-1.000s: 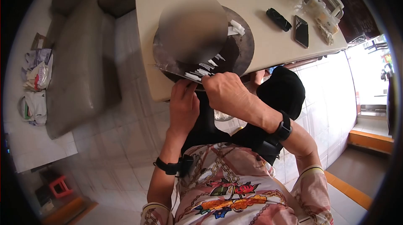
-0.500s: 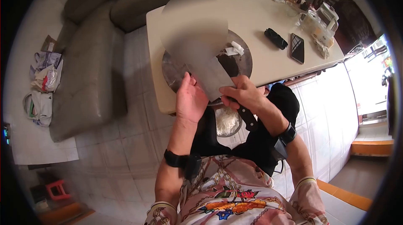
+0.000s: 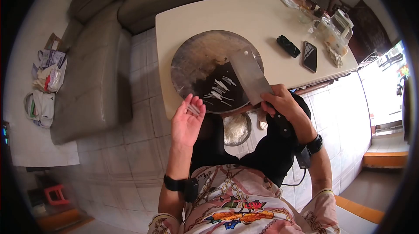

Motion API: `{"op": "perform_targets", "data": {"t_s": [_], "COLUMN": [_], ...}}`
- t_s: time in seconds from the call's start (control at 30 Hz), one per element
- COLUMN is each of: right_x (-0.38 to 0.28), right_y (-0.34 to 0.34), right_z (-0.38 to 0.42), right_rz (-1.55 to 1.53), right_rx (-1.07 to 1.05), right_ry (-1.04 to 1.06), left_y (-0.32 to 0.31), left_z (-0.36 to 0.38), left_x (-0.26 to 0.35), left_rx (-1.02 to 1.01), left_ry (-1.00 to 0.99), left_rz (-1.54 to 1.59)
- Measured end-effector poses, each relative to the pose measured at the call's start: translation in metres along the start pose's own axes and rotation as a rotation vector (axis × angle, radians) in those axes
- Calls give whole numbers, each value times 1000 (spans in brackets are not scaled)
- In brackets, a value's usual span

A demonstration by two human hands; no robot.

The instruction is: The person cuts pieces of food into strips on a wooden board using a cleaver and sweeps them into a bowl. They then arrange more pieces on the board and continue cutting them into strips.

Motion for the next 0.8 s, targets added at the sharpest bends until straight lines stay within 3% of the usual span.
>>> {"op": "perform_targets", "data": {"t_s": [0.1, 0.2, 0.33, 0.8], "right_x": [4, 4, 11, -3], "right_y": [10, 9, -2, -45], "right_z": [5, 4, 1, 14], "right_rz": [35, -9, 118, 473], "right_rx": [12, -38, -194, -511], "right_ry": [-33, -63, -115, -128], "left_y": [24, 44, 40, 25], "left_z": [14, 18, 11, 4], "left_x": [2, -14, -30, -43], "left_rx": [90, 185, 255, 320], "left_ry": [-28, 71, 79, -35], "left_rz": [-5, -45, -87, -71]}}
Point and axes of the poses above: each hand's wrist, its own z-axis away from the middle knuckle, its own y-axis out of the back of the hand, x = y × z, the point moved 7 cm from there along -z, towards the middle knuckle, and after that the axes turned 7 degrees about -z, right-handed, at the moved point
